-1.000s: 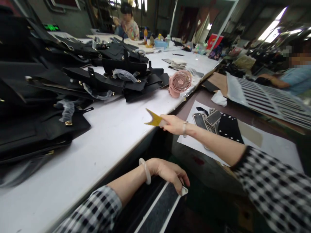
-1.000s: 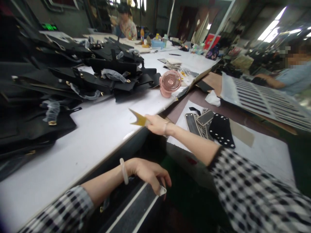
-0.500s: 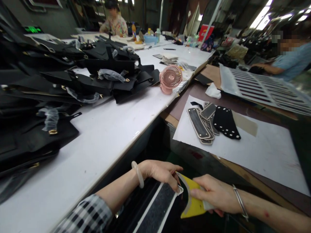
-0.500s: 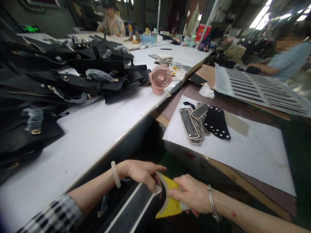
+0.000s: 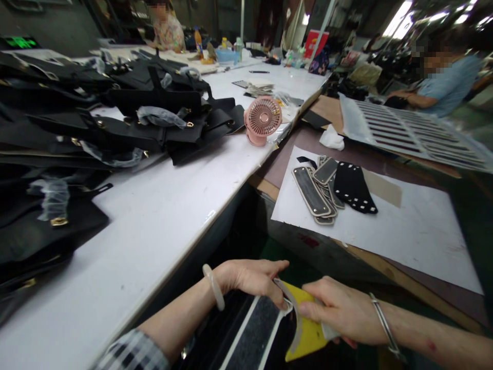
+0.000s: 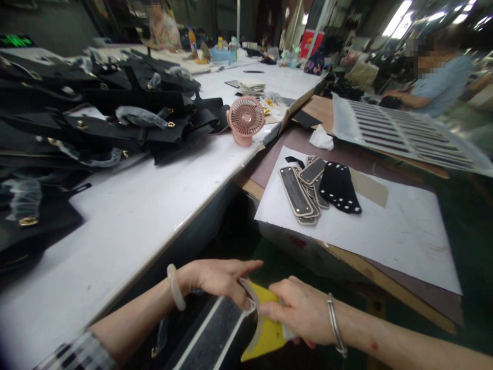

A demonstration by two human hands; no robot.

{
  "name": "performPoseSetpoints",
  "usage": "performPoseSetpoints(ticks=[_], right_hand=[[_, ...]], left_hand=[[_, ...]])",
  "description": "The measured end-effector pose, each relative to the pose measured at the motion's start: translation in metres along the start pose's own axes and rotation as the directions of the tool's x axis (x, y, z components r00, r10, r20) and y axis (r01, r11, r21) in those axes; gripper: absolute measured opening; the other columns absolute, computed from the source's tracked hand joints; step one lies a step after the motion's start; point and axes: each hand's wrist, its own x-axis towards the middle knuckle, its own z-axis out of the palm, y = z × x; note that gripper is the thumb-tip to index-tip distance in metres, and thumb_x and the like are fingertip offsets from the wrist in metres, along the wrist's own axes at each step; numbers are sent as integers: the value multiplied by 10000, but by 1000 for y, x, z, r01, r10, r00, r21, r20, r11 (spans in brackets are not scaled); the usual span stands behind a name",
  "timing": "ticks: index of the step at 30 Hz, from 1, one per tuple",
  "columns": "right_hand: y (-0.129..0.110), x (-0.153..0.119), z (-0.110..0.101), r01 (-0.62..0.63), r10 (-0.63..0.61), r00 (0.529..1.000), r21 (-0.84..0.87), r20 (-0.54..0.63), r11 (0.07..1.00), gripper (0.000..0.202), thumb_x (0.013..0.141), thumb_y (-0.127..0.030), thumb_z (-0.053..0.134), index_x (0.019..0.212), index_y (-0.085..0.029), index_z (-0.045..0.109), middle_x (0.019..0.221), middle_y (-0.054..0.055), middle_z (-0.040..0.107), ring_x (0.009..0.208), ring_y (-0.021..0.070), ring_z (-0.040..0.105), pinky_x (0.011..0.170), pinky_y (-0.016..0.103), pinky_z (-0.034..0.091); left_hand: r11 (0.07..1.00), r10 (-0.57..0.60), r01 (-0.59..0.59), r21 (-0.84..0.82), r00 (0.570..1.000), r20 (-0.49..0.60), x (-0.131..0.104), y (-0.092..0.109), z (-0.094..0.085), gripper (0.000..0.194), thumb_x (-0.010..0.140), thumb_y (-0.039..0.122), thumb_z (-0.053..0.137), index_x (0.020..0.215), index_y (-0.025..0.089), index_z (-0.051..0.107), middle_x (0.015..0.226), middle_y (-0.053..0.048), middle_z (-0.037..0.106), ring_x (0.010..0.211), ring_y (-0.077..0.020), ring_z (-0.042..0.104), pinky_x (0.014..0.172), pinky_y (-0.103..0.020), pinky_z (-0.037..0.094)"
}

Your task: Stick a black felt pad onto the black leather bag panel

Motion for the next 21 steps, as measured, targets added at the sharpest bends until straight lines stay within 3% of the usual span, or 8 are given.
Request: performPoseSetpoints(ticks=[2,4,8,17,21], right_hand=[[1,-1,-2,-31,31,999,-18,-11,999,359,956,-472,464,874,-152,602,610,-2,567,401,78,493,284,112,306],[2,-1,-1,-38,38,999,-8,6,999,367,959,-484,460,885,-153,601,604,-4,571,393,78,488,285,117,309],[2,4,2,-8,7,999,16,34,1000,370,967,-481,450,879,-153,596,586,-2,578,380,79,493,286,117,299],[4,6,7,-7,6,999,41,36,999,399,976,-499,434,925,-148,617,611,15,604,375,84,499,289,125,336],[2,7,15,-53,47,997,119,53,992,359,979,-452,426,975,-150,621,600,8,600,367,80,487,285,119,346]], left_hand=[[1000,9,-9,10,1000,-4,-1,1,-1,1105,646,348,752,1557,104,176,1619,-149,224,1460,-329,309,1168,-401,288],[1000,6,-6,-16,1000,14,-1,0,-1,1126,648,344,748,1556,80,137,1616,-163,223,1443,-324,345,1150,-389,316],[999,8,-7,-39,1000,27,1,-1,0,1153,649,359,749,1551,50,101,1582,-209,307,1381,-339,437,1102,-391,373],[998,-1,4,-68,999,46,0,0,-1,1154,664,386,742,1560,78,84,1493,-186,473,1278,-334,545,1024,-361,440],[994,35,-32,-104,999,28,1,-3,0,1136,659,350,740,1561,89,101,1583,-158,337,1331,-318,496,1040,-333,426]])
